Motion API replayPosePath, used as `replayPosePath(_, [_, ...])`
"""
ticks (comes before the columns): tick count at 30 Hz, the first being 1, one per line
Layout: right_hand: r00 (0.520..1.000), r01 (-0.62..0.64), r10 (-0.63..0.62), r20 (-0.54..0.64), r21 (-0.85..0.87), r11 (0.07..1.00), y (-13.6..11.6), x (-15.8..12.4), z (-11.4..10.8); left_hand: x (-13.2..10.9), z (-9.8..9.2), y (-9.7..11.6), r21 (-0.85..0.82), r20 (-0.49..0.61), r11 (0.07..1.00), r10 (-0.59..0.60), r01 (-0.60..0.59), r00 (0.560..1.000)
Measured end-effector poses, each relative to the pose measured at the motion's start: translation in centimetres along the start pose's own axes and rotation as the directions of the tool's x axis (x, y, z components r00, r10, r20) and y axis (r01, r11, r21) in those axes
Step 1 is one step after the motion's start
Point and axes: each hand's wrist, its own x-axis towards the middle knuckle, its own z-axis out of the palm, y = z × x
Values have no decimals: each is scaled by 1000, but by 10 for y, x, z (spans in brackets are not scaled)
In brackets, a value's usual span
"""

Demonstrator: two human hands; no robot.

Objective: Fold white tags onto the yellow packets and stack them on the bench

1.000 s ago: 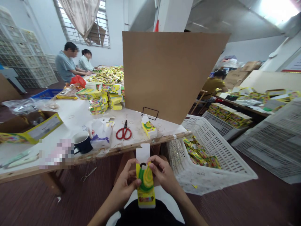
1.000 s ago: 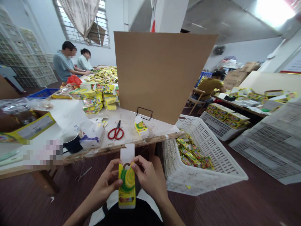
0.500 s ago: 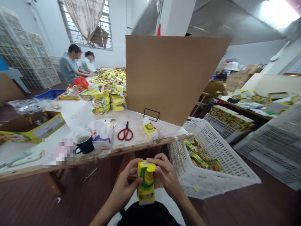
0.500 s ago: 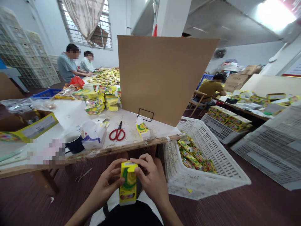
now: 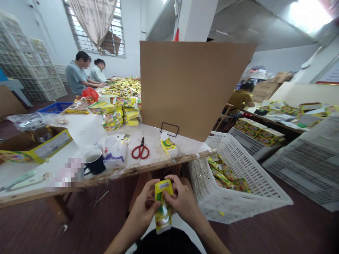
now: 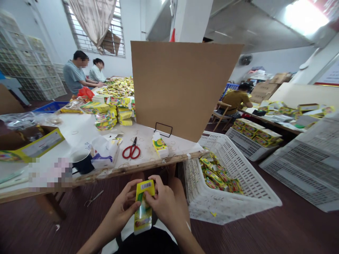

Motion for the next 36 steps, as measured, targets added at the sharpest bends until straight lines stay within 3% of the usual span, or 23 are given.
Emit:
replayPosePath(10, [987,48,-77,139,201,978,15,-1,-9,-2,3,-2,53,52,999,-1,-2,999])
replayPosePath(18, [999,11,-11,41,-24,1000,0,-1,-1,-1,1,-1,26,8,999,-38,38,999])
replayPosePath(23, [984,146,-166,56,267,953,5,2,-11,0,-3,8,-46,0,996,-71,71,997])
replayPosePath(28, [994,78,-107,24,529,845,10,7,-14,1,-2,8,-100,24,993,-67,69,997])
replayPosePath(32, [999,51,-53,-13,570,820,8,7,-8,0,0,5,-55,-10,998,-34,34,999])
replayPosePath(36, [998,56,-61,-9,531,845,4,1,4,1,2,5,104,-120,995,19,-6,993])
